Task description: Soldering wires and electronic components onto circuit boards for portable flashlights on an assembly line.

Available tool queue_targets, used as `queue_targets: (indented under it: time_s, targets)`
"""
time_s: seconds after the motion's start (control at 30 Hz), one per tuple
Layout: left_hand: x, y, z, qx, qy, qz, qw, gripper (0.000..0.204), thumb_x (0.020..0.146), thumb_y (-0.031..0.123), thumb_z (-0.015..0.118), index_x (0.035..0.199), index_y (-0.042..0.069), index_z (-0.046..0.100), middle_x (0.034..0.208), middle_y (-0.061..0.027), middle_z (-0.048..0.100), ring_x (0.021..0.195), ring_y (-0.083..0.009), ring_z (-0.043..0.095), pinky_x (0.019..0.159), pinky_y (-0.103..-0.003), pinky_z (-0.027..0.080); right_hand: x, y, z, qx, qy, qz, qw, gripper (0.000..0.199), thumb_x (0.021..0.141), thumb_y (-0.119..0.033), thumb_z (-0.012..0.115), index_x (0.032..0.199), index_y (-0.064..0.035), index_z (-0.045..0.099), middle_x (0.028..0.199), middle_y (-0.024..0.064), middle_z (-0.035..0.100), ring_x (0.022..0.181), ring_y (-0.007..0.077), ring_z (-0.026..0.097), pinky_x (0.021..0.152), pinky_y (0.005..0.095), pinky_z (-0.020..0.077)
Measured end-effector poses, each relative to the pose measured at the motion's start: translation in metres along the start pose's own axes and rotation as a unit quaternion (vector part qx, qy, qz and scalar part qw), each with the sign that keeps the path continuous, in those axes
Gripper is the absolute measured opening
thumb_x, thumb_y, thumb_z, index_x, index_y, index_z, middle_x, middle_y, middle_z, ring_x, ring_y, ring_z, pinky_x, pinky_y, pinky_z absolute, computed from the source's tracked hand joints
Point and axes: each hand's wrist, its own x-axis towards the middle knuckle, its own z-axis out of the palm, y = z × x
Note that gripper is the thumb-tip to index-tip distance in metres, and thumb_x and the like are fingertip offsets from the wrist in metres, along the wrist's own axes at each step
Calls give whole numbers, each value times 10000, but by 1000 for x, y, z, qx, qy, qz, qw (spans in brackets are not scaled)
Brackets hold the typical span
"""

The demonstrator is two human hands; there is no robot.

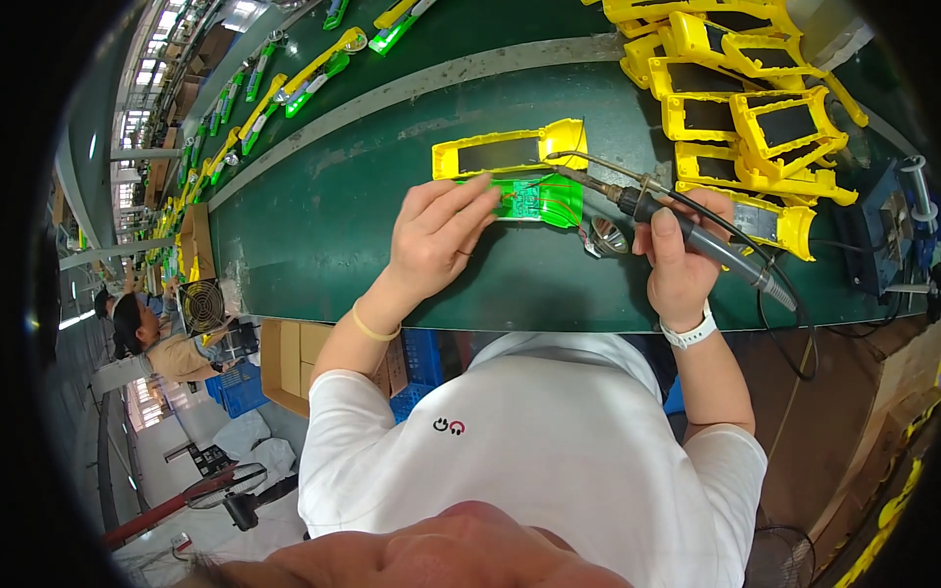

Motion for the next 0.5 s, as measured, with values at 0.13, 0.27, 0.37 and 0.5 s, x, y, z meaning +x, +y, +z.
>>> queue_targets:
  time_s: [0.13, 0.27, 0.37, 0.5]
  targets:
    - [9, 4, 11, -171, -22, -117, 978, 182, 702, 37, 696, 876, 70, 659, 837, -51, 629, 719, -211, 558, 634, -304, 463, 0, -4, -1, 12, 18, 41, 999, 256, 861, -107, 594, 1007, -71, 387, 817, 60, 516, 532, 97, 484, 461, 209, 402]
    - [10, 0, 13, -153, -34, -113, 981, 132, 720, 21, 686, 843, 61, 662, 788, -46, 595, 704, -158, 551, 592, -262, 455, 2, -6, 3, -25, -38, 74, 996, 232, 848, -55, 588, 953, -59, 381, 775, 46, 509, 539, 77, 476, 474, 202, 400]
    - [13, 5, 14, -176, -29, -178, 968, 114, 724, 29, 691, 831, 44, 652, 849, -52, 572, 699, -141, 543, 550, -252, 446, 2, -4, 3, -39, -49, 78, 995, 238, 841, -53, 602, 945, -45, 389, 744, 27, 507, 553, 57, 470, 495, 189, 395]
    - [16, 6, 15, -161, -49, -178, 969, 111, 721, 24, 690, 823, 37, 647, 880, -54, 546, 695, -150, 539, 546, -246, 449, 1, 2, 0, -94, -86, 70, 989, 233, 837, -90, 617, 927, -50, 405, 731, 21, 502, 566, 53, 460, 506, 184, 385]
